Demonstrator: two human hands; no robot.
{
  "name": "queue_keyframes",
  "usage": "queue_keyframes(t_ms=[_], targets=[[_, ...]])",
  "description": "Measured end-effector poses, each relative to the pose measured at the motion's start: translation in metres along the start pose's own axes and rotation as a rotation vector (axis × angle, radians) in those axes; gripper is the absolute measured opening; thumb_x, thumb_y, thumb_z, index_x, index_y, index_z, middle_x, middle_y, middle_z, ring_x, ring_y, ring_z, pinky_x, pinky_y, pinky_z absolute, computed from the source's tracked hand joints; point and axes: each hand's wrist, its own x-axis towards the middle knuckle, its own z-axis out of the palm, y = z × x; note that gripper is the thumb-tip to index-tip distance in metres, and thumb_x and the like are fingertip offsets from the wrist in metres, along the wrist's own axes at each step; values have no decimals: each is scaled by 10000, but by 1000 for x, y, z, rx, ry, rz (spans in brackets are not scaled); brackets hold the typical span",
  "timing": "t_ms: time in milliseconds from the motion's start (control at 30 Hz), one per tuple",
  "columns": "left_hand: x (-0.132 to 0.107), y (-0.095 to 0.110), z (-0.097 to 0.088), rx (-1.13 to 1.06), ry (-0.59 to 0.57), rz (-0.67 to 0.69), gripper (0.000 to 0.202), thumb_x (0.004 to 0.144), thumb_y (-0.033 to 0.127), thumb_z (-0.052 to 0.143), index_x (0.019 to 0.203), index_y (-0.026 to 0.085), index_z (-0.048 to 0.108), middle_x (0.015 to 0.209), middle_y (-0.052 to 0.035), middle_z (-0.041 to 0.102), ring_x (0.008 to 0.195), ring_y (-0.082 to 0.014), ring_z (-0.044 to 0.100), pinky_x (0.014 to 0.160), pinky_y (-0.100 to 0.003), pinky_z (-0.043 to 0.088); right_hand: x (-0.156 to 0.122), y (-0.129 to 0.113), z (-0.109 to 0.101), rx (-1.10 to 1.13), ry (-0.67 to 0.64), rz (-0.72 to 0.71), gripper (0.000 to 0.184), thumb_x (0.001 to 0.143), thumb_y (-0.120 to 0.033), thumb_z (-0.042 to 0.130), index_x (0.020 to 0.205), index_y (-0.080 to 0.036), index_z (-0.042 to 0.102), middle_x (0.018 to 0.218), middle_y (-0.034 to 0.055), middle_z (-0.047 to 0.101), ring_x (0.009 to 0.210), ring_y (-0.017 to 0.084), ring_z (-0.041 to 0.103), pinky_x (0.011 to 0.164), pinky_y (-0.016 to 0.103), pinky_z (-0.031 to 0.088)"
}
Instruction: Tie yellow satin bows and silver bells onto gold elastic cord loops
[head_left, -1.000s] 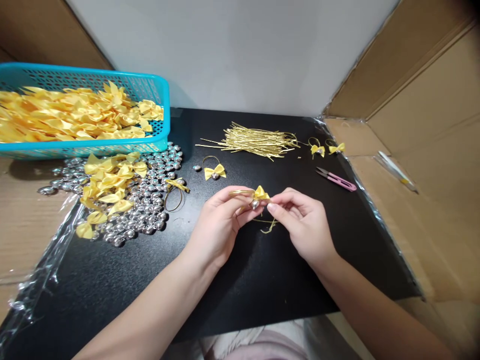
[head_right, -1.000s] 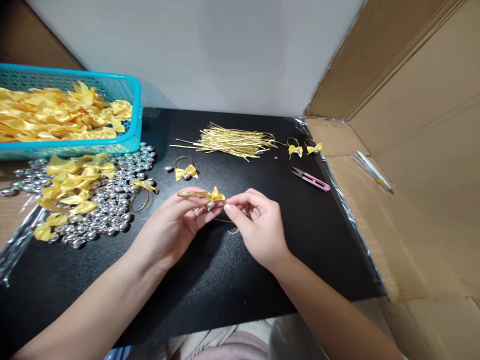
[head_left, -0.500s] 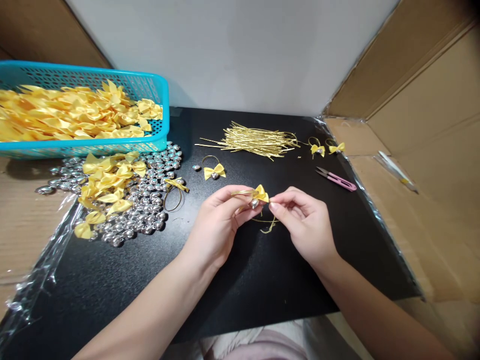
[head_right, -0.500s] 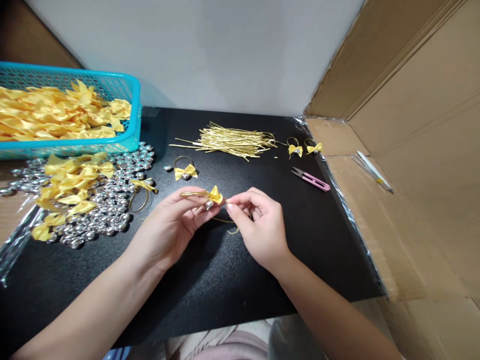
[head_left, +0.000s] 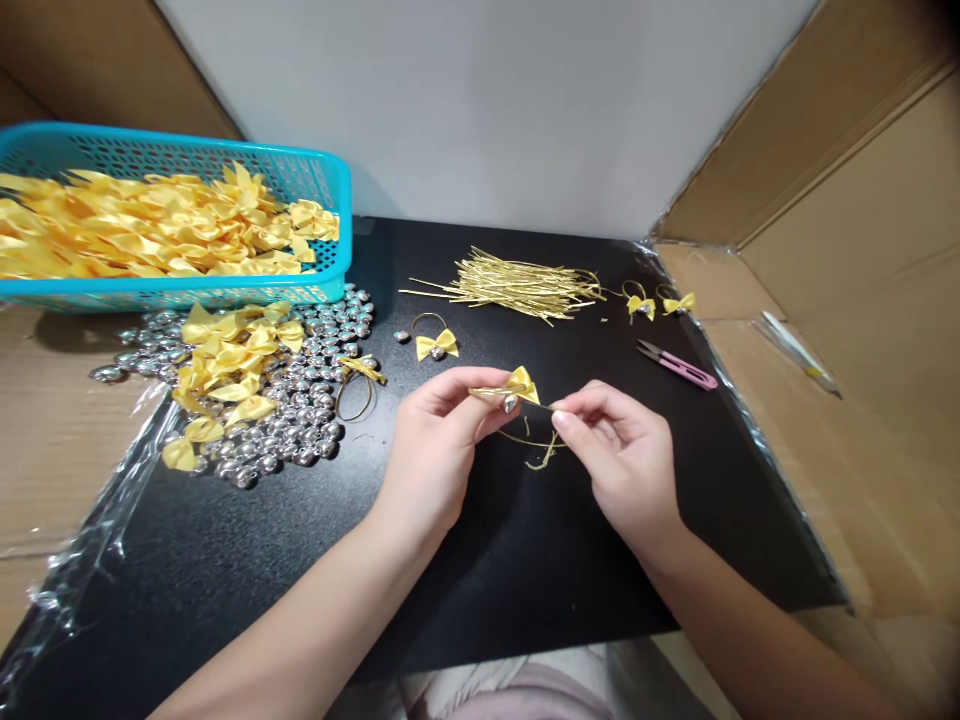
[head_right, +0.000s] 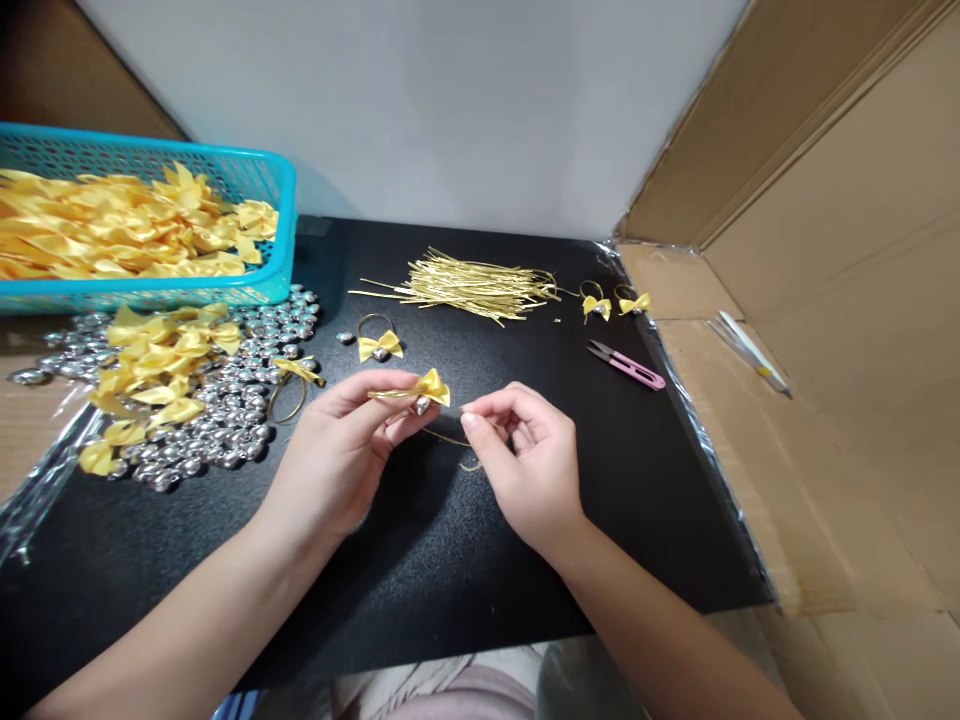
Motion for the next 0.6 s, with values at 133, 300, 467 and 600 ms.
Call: queue_keyframes(t_ms=[133, 300, 467, 600], targets=[[-1, -1, 2, 27, -4, 17, 40, 656, 146, 782, 663, 181, 763, 702, 4, 736, 711, -111, 685, 702, -212, 582, -3, 3, 3, -106, 74, -79, 79, 805, -131, 649, 754, -184, 679, 680, -3, 564, 601, 111, 520, 535, 249, 427], [-2, -1, 3, 36, -4, 6, 49, 636, 163, 801, 667, 177, 766, 717, -14, 747, 726, -137, 694, 720, -243, 579, -3, 6, 6, -155, 111, -112, 89, 809, -129, 640, 753, -190, 670, 684, 4, 561, 599, 119, 515, 532, 265, 428], [-2, -2, 2, 25, -13, -3, 35, 647, 157, 792, 661, 177, 767, 707, -8, 744, 711, -121, 690, 710, -226, 579, -1, 7, 6, -151, 82, -112, 85, 817, -139, 636, 754, -191, 659, 687, 6, 562, 616, 126, 526, 546, 269, 436], [-1, -2, 2, 21, -14, -10, 39, 654, 144, 780, 657, 179, 764, 697, -3, 740, 705, -117, 688, 714, -227, 580, -1, 6, 5, -141, 75, -114, 80, 821, -149, 636, 755, -190, 655, 701, 9, 574, 624, 127, 534, 547, 268, 440]])
